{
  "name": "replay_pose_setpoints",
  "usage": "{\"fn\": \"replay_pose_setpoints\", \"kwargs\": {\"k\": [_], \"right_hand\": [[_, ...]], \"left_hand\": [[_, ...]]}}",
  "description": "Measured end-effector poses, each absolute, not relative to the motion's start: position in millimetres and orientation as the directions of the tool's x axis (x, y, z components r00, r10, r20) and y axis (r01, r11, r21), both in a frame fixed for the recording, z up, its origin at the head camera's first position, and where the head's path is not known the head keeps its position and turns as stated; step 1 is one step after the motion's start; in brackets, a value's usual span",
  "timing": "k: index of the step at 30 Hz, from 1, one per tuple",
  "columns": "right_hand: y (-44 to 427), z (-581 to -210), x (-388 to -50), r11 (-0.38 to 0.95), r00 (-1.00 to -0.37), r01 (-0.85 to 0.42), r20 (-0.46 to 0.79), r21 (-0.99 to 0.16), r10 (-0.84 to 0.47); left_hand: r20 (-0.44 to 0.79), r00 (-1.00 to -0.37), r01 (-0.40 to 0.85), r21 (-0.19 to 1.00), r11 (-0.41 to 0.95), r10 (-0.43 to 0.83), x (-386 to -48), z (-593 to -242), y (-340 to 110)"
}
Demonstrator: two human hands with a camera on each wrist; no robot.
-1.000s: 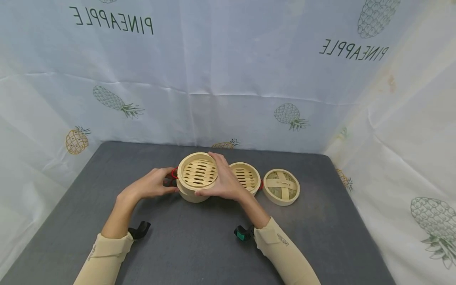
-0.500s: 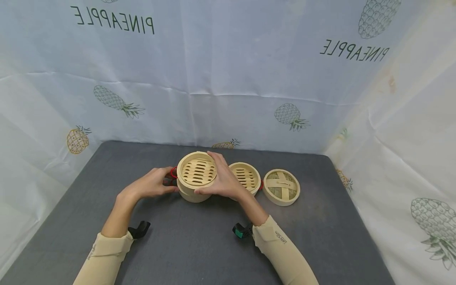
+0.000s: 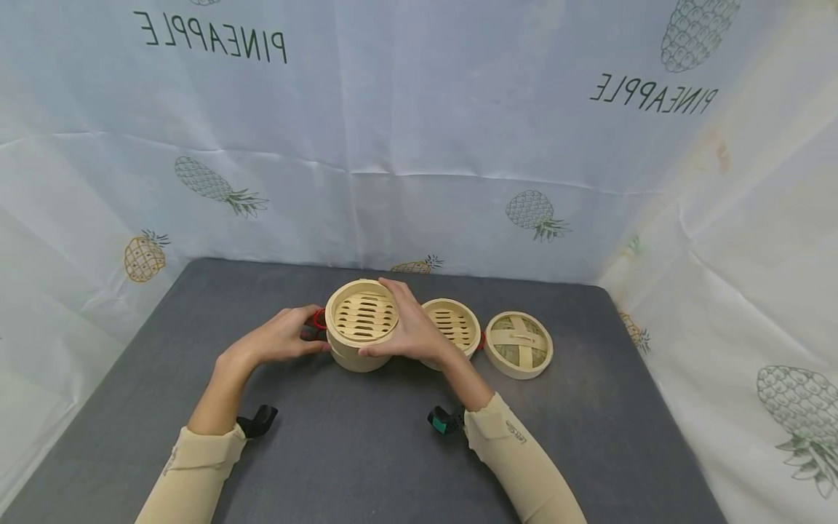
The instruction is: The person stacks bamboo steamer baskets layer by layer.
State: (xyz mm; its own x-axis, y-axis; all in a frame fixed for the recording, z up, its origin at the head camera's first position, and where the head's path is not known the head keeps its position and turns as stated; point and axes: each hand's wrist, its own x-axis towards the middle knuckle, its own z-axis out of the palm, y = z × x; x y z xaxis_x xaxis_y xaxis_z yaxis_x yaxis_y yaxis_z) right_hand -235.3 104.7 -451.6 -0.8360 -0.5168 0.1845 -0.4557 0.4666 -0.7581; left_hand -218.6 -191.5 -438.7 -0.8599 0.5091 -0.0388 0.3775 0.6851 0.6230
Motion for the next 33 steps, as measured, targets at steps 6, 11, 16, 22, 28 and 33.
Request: {"fn": "replay_pose_setpoints", "kwargs": {"k": [6, 11, 16, 22, 28, 33], "right_hand": [[105.2, -453.0, -238.3, 0.454, -0.826, -0.457, 0.175, -0.765, -0.537], [102.8, -453.9, -239.6, 0.451, -0.820, -0.453, 0.161, -0.769, -0.549], [101.7, -454.2, -240.2, 0.451, -0.824, -0.438, 0.147, -0.777, -0.548], [102.6, -453.1, -241.3, 0.451, -0.820, -0.437, 0.139, -0.778, -0.555], [102.7, -453.7, -243.2, 0.461, -0.817, -0.438, 0.128, -0.771, -0.562], [102.1, -455.2, -245.1, 0.466, -0.817, -0.434, 0.119, -0.771, -0.564]], "left_hand": [[-0.048, -0.863, 0.369, 0.621, 0.691, 0.503, -219.2, -438.8, -191.2], [-0.056, -0.866, 0.363, 0.615, 0.700, 0.498, -219.4, -439.7, -191.7], [-0.059, -0.868, 0.358, 0.614, 0.704, 0.493, -218.8, -439.6, -191.7], [-0.066, -0.869, 0.350, 0.617, 0.705, 0.490, -218.3, -438.9, -191.4], [-0.073, -0.869, 0.345, 0.617, 0.707, 0.489, -218.5, -439.5, -191.7], [-0.070, -0.870, 0.348, 0.616, 0.707, 0.489, -219.0, -439.9, -191.9]]}}
